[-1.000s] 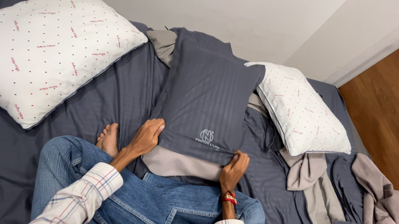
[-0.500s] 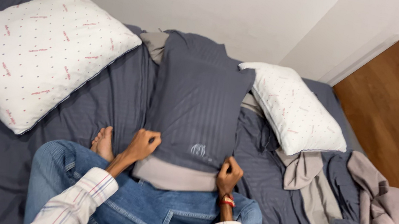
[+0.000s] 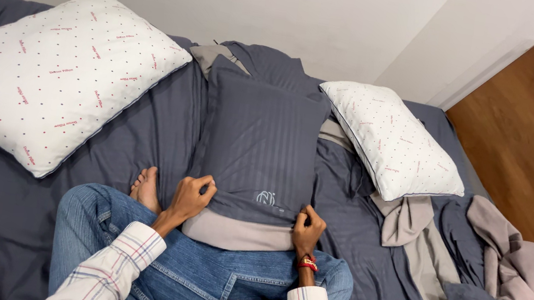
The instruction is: The person sits on a bed and inserts a pillow into a dark blue pillowcase. They align the corners, pull the fabric over the pillow, and smooth the surface to fit the case properly.
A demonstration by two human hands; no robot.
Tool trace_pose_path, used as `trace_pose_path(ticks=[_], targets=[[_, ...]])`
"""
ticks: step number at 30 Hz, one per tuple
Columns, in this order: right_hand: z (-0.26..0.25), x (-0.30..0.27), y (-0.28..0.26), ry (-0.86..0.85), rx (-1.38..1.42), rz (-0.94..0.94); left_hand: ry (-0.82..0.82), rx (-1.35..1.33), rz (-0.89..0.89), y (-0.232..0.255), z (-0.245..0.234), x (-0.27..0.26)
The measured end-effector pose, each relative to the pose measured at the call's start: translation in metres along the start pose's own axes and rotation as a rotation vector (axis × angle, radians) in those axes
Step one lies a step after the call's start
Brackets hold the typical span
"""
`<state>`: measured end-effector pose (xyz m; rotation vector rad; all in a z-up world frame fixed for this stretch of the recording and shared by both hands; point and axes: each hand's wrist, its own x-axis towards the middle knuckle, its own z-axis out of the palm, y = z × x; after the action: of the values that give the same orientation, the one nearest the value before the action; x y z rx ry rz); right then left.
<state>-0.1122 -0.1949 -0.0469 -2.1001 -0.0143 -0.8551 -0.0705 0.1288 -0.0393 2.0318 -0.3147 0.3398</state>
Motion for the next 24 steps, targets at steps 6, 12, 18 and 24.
trace_pose_path(ticks=[6,12,18,24], targets=[[-0.01,-0.018,0.0,-0.065,-0.024,0.058,0.036,-0.048,0.032,0.002,-0.001,-0.03],[-0.014,-0.024,-0.006,-0.017,0.046,0.122,-0.049,0.11,-0.043,0.002,-0.002,-0.039],[-0.017,-0.017,-0.036,-0.029,-0.075,0.377,0.142,0.099,0.077,0.034,-0.022,-0.024],[-0.015,0.026,-0.045,-0.028,-0.211,-0.039,0.101,0.124,0.331,0.027,-0.007,0.028]])
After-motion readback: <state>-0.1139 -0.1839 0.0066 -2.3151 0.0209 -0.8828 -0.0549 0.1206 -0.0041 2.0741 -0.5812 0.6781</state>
